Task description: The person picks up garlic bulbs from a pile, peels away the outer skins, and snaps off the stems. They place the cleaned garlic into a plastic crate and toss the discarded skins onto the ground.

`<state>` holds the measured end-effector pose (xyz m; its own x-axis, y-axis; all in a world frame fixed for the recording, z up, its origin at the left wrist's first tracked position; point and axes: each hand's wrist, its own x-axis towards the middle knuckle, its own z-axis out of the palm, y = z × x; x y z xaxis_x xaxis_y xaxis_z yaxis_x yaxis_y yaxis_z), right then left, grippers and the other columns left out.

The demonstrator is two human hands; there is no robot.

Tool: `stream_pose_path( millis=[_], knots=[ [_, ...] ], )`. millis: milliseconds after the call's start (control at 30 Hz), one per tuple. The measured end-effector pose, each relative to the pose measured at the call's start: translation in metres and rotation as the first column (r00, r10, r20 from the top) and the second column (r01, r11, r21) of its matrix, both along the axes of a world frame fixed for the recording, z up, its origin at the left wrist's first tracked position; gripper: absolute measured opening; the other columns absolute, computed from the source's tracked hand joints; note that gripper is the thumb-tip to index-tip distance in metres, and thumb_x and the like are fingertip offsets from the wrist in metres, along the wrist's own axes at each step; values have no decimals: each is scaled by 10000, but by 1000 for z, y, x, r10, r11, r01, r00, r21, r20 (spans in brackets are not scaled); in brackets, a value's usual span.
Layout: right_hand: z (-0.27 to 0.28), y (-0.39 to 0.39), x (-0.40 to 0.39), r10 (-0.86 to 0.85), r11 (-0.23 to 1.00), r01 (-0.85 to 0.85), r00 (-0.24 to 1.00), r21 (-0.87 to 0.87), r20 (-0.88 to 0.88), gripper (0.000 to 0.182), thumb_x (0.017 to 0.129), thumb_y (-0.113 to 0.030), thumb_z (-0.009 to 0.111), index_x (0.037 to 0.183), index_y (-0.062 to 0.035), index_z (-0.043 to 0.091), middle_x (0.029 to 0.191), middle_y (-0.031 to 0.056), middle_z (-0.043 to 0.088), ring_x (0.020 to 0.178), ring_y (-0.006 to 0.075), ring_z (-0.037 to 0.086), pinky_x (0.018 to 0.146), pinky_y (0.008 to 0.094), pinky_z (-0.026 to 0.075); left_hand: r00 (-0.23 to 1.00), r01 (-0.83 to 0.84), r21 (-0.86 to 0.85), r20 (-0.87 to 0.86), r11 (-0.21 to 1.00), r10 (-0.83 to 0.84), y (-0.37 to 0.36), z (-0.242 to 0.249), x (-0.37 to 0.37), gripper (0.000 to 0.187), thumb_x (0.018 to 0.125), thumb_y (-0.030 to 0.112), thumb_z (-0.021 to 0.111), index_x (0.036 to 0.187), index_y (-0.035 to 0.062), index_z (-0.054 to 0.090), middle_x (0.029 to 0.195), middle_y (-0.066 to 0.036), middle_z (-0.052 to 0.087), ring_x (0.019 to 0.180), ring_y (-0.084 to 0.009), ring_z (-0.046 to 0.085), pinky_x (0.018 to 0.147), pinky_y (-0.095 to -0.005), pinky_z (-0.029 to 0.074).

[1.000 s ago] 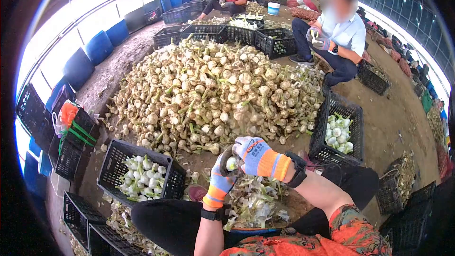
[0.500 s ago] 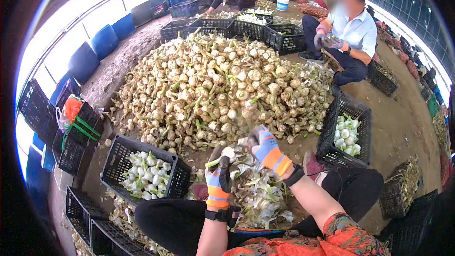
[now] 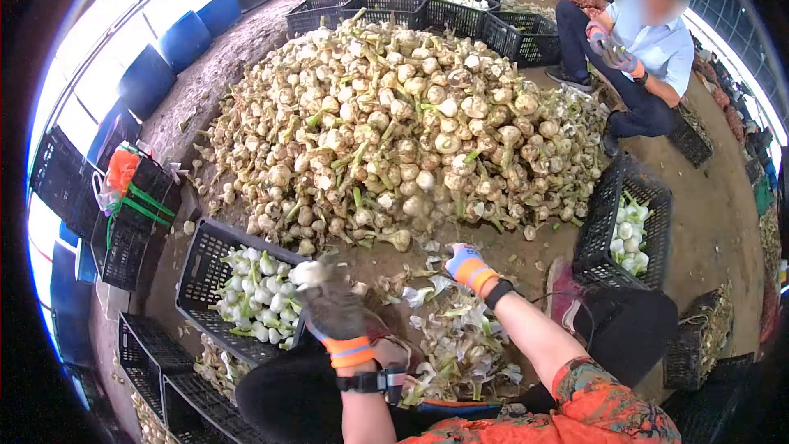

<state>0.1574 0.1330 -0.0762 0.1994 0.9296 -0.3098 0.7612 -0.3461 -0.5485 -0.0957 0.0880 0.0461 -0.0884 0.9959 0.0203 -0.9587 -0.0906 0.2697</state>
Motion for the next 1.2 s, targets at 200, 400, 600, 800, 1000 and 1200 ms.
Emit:
stream_pose_path(
  millis=[200,400,600,800,1000,1200],
  knots=[
    [-60,73,-60,237,970,-236,972,64,3,412,728,-129,489,1136,-116,548,1110,212,548,1013,348,534,864,396,433,979,-200,-302,-106,932,175,7,-32,3,389,886,355,472,1182,103,461,1108,-141,537,1036,-283,524,885,-432,451],
    [-113,106,-92,6,1000,-6,999,13,-45,448,705,-182,580,1140,-84,537,1128,210,547,1025,356,531,896,385,418,845,-268,-478,-533,837,-34,16,-46,39,456,847,242,549,1240,79,385,1166,-128,473,1019,-251,514,881,-384,442],
    [9,19,-68,-134,991,-46,-337,-126,-932,297,843,-154,548,1109,-26,515,1035,72,591,946,186,572,828,312,463,688,-54,-201,-717,978,-110,19,-90,60,682,768,-106,514,1370,73,246,1307,-79,374,1127,-190,438,928,-290,392],
    [42,-16,-40,121,986,79,265,147,-956,242,832,-195,602,1002,-24,579,941,35,613,868,124,580,789,268,470,171,-74,210,-961,975,219,3,-46,73,685,668,-36,695,1281,69,408,1236,-102,440,1119,-219,457,930,-318,386],
    [113,-49,-33,146,958,233,97,165,-985,238,817,-152,613,979,19,573,922,71,624,817,138,602,753,258,489,333,-68,291,-895,954,297,-19,-22,99,623,621,-29,734,1177,28,457,1174,-83,496,1084,-190,483,915,-323,412],
    [160,-87,-15,163,948,252,146,196,-976,318,787,-96,637,1070,14,542,956,65,621,822,146,608,723,274,512,624,-41,236,-753,971,210,-34,12,115,650,588,-64,735,1150,35,423,1151,-79,490,1048,-186,491,897,-316,419]
  ],
)
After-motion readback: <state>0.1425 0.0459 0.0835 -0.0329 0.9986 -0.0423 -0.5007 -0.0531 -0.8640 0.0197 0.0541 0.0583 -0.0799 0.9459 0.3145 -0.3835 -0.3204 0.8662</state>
